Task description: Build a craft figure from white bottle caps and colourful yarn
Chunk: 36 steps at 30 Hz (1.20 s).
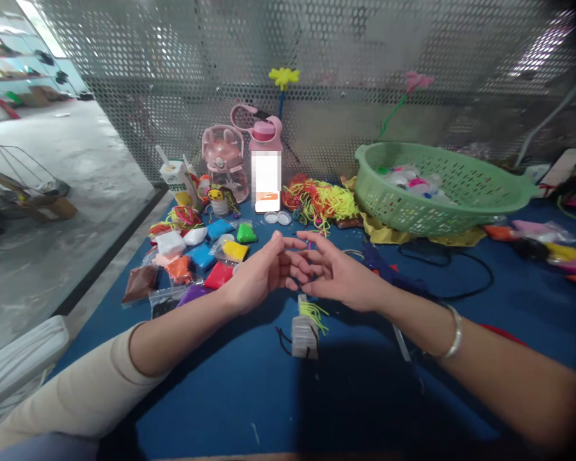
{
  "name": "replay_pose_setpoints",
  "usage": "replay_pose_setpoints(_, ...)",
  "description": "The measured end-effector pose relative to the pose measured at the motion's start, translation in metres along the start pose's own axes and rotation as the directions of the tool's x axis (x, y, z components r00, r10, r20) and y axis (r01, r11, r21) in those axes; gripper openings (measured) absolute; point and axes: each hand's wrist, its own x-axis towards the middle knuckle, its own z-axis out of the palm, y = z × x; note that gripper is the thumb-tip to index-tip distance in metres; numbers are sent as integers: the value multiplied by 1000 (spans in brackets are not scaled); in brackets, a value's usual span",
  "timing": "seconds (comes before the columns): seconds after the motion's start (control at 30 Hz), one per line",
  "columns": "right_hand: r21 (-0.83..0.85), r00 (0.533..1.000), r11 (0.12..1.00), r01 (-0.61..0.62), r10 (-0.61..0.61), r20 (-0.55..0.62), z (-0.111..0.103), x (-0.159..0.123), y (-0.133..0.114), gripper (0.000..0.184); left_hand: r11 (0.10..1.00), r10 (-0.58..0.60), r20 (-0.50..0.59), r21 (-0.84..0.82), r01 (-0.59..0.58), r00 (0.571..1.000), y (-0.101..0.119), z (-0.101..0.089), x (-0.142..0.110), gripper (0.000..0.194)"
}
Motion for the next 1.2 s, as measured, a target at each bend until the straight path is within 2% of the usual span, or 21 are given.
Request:
replay_pose_setpoints(0.07,21,999,1000,22,-22,33,4,6,0,68,997,10,21,70,-12,1000,6,1,-2,57)
replay_pose_setpoints(0.13,-52,999,998,33,-33,1,2,9,1,46,985,40,-17,166,-37,999,12,-3,-2,54)
replay_pose_setpoints(0.23,-268,973,962,52,-110,-204,-15,4,0,21,913,167,-177,399,-84,970,21,-14,-3,44)
replay_pose_setpoints(0.3,-354,915,932,77,-208,-346,-32,-3,-5,16,792,349,-274,598,-126,896,26,-22,-6,37)
replay_pose_setpoints(0.37,-389,840,915,106,-292,-458,-52,-10,-9,18,681,506,-315,717,-148,803,27,-28,-14,31)
replay_pose_setpoints(0.43,-421,789,897,131,-352,-504,-67,-16,-10,34,636,590,-339,754,-164,733,23,-30,-24,29)
replay_pose_setpoints(0.5,-519,815,846,122,-383,-434,-73,-19,-6,66,634,618,-357,753,-176,700,14,-28,-34,27)
replay_pose_setpoints(0.57,-692,842,720,62,-409,-350,-69,-22,1,84,643,607,-353,745,-179,712,1,-22,-42,27)
replay_pose_setpoints(0.6,-766,841,642,25,-428,-331,-64,-23,6,79,646,593,-345,743,-174,728,-6,-18,-45,27)
replay_pose_setpoints(0.67,-844,809,535,-33,-481,-336,-52,-27,13,59,644,573,-328,747,-165,751,-18,-12,-51,27)
replay_pose_setpoints(0.73,-863,775,503,-42,-528,-346,-42,-33,16,52,622,567,-296,765,-165,768,-26,-8,-57,25)
replay_pose_setpoints(0.83,-906,760,423,5,-590,-272,-29,-43,15,64,510,550,-202,850,-134,810,-30,-10,-67,24)
replay_pose_setpoints(0.93,-954,790,287,85,-603,-111,-17,-51,13,63,382,506,-142,921,-74,851,-30,-15,-75,25)
replay_pose_setpoints(1.07,-956,822,244,162,-570,-6,-5,-55,12,43,283,490,-94,957,-57,866,-28,-14,-81,26)
replay_pose_setpoints(1.2,-947,839,242,209,-542,46,-10,-55,15,29,197,426,-12,977,-80,905,-27,-10,-85,23)
